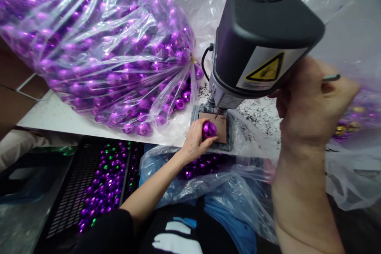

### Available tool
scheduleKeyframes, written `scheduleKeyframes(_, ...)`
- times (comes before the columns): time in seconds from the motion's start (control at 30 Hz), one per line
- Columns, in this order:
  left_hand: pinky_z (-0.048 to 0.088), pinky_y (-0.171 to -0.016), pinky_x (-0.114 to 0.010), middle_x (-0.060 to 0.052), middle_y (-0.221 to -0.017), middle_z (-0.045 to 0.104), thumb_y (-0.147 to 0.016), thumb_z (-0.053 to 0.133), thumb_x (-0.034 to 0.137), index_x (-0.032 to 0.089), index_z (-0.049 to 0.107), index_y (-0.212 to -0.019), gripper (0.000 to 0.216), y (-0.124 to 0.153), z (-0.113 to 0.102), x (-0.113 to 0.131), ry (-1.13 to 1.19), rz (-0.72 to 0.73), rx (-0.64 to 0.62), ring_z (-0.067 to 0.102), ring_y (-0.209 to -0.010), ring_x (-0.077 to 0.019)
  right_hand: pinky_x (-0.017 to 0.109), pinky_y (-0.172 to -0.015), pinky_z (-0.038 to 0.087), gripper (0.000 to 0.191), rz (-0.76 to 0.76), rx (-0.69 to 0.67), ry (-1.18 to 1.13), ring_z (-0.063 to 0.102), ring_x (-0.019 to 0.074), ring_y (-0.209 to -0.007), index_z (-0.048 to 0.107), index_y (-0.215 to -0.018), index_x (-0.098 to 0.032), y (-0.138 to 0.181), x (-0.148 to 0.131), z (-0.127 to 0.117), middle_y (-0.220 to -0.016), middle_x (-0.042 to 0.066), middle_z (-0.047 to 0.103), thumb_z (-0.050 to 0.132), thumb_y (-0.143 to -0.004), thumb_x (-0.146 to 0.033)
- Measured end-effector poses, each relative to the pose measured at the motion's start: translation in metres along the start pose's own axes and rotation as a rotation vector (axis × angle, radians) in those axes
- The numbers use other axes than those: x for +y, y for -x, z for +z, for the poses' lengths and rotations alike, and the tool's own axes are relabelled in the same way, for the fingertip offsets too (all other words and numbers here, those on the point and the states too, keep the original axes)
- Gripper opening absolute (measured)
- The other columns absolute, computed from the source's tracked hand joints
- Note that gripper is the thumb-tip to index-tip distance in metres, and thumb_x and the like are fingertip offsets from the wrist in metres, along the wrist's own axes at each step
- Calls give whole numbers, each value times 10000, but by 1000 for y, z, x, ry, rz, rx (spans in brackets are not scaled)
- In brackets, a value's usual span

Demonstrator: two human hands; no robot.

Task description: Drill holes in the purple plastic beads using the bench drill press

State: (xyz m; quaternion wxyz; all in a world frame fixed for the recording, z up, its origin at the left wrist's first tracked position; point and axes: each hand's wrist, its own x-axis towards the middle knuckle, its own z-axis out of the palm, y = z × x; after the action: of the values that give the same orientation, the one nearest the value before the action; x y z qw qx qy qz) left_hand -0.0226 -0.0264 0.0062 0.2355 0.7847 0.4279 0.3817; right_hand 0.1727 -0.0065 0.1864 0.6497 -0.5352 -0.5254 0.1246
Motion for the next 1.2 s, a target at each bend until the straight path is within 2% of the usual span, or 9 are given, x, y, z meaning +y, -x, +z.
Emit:
scheduleKeyframes(0.17,532,-1060,-493,-145,-1375,603,-915,756,280,243,427,-1502,674,86,-27,6,-160,5,-190,607,-1244,-317,194,-459,422,494,-44,-5,-29,546,52,-529,548,-652,-156,-11,8,5,-578,-37,471,631,-903,-573)
scheduleKeyframes(0.27,517,-1091,-555,-202,-1473,547,-861,825,394,200,358,-1588,885,131,-27,-4,-260,-94,-231,568,-1321,-375,189,-442,396,485,-60,14,-27,529,46,-513,526,-628,-160,-11,10,6,-555,-48,427,629,-905,-544)
scheduleKeyframes(0.33,513,-1096,-562,-210,-1444,583,-933,732,457,172,426,-1562,756,144,-20,-10,-232,-153,-305,586,-1310,-371,185,-432,375,477,-57,17,-38,511,43,-500,496,-608,-165,-12,10,6,-540,-53,395,631,-905,-513)
scheduleKeyframes(0.43,490,-1141,-531,-175,-1421,645,-1038,547,477,181,544,-1498,547,139,3,-13,-9,-198,-586,612,-1314,-325,188,-413,346,427,-54,21,-50,465,33,-475,464,-595,-179,-14,7,9,-545,-53,391,622,-896,-437)
scheduleKeyframes(0.57,492,-1153,-402,-65,-1380,715,-1002,607,507,214,730,-1310,442,127,36,-7,536,-275,-1124,631,-1352,-269,214,-406,346,360,-16,40,-46,432,43,-459,442,-600,-197,-15,5,11,-564,-44,392,572,-883,-378)
scheduleKeyframes(0.7,559,-1012,-312,-18,-1128,804,-899,736,521,205,838,-975,341,132,30,-3,871,-250,-1491,731,-1196,-266,220,-413,352,416,-35,-10,8,467,63,-483,421,-611,-205,-15,6,9,-548,-36,394,569,-908,-456)
scheduleKeyframes(0.9,558,-979,-321,-34,-1120,811,-912,727,538,249,812,-1106,358,84,-45,12,514,-176,-1250,753,-1087,-245,198,-411,368,435,-53,0,-29,483,41,-482,474,-617,-182,-14,10,5,-572,-50,432,621,-903,-475)
scheduleKeyframes(1.03,558,-920,-325,-63,-1166,777,-1066,518,421,226,737,-1208,326,15,-87,13,300,-156,-721,726,-1038,-199,198,-408,348,521,-29,-10,-38,489,47,-468,421,-567,-178,-14,11,4,-536,-47,427,651,-880,-525)
scheduleKeyframes(1.2,462,-1034,-523,-184,-1206,700,-941,579,108,152,678,-1140,227,-62,-83,-36,-524,-236,-100,608,-1204,-346,199,-401,339,460,45,-5,-42,464,47,-456,500,-595,-170,-16,6,5,-527,-45,443,682,-861,-497)
